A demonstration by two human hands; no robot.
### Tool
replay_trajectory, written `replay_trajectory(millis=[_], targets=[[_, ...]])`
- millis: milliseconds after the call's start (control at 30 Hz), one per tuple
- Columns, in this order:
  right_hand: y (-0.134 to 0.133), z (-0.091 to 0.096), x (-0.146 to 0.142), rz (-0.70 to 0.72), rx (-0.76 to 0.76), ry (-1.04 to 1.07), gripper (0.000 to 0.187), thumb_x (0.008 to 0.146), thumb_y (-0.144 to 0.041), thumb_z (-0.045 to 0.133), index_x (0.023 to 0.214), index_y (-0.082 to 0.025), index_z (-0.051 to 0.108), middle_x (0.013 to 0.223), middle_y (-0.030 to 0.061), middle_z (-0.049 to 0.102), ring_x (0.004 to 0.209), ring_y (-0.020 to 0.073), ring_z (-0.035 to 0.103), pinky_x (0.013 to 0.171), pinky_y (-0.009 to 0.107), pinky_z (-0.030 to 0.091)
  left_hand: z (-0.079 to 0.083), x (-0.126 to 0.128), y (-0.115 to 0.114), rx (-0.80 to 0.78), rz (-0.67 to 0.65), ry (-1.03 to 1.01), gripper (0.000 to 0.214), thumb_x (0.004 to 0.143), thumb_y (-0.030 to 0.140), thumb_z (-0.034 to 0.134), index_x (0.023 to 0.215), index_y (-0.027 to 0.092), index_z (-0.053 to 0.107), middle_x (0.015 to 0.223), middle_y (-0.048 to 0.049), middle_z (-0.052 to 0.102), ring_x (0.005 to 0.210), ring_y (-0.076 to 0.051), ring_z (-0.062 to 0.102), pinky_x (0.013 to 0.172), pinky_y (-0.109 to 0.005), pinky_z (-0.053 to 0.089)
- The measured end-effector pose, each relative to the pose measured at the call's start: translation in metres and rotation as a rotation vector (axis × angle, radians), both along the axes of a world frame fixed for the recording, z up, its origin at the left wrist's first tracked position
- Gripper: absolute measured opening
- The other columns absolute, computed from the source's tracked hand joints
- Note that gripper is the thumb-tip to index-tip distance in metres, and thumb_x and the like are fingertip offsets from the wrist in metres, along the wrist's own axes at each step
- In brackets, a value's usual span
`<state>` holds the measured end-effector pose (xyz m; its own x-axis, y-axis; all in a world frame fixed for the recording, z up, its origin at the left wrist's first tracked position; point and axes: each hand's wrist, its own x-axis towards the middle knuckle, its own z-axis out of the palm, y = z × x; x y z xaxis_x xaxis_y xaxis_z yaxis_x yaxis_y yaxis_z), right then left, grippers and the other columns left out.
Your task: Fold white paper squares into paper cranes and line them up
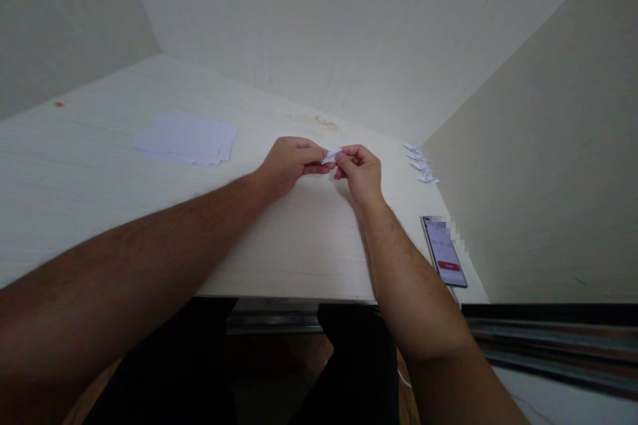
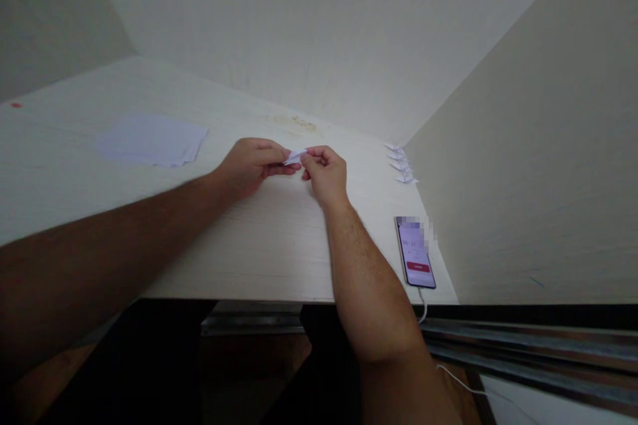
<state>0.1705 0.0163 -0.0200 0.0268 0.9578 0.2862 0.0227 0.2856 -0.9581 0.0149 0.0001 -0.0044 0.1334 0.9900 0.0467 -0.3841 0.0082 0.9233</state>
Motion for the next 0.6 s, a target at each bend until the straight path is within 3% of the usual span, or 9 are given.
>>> replay_trajectory(millis=[233, 600], targets=[[-0.0008, -0.0007, -0.0009, 0.07, -0.033, 0.039, 0.018, 0.075, -0.033, 0.073, 0.081, -0.022, 0.06, 0.06, -0.0053, 0.065, 0.045, 0.0079, 0.053, 0.045, 0.022, 0.045, -0.0024, -0.001, 0.0, 0.035, -0.02, 0.044, 0.007, 0.068, 0.015, 0.077, 0.071, 0.01, 0.073, 0.072, -0.0075, 0.073, 0.068, -0.015, 0.072, 0.078, -0.031, 0.06], [-0.0089, 0.0031, -0.0094, 0.053, -0.039, -0.123, 0.022, 0.077, -0.034, 0.071, 0.078, -0.023, 0.052, 0.06, -0.0059, 0.062, 0.049, 0.0087, 0.057, 0.049, 0.023, 0.045, -0.0013, 0.0004, -0.0029, 0.13, 0.19, 0.322, 0.009, 0.065, 0.016, 0.075, 0.073, 0.012, 0.072, 0.064, -0.0044, 0.07, 0.061, -0.017, 0.069, 0.063, -0.028, 0.059]])
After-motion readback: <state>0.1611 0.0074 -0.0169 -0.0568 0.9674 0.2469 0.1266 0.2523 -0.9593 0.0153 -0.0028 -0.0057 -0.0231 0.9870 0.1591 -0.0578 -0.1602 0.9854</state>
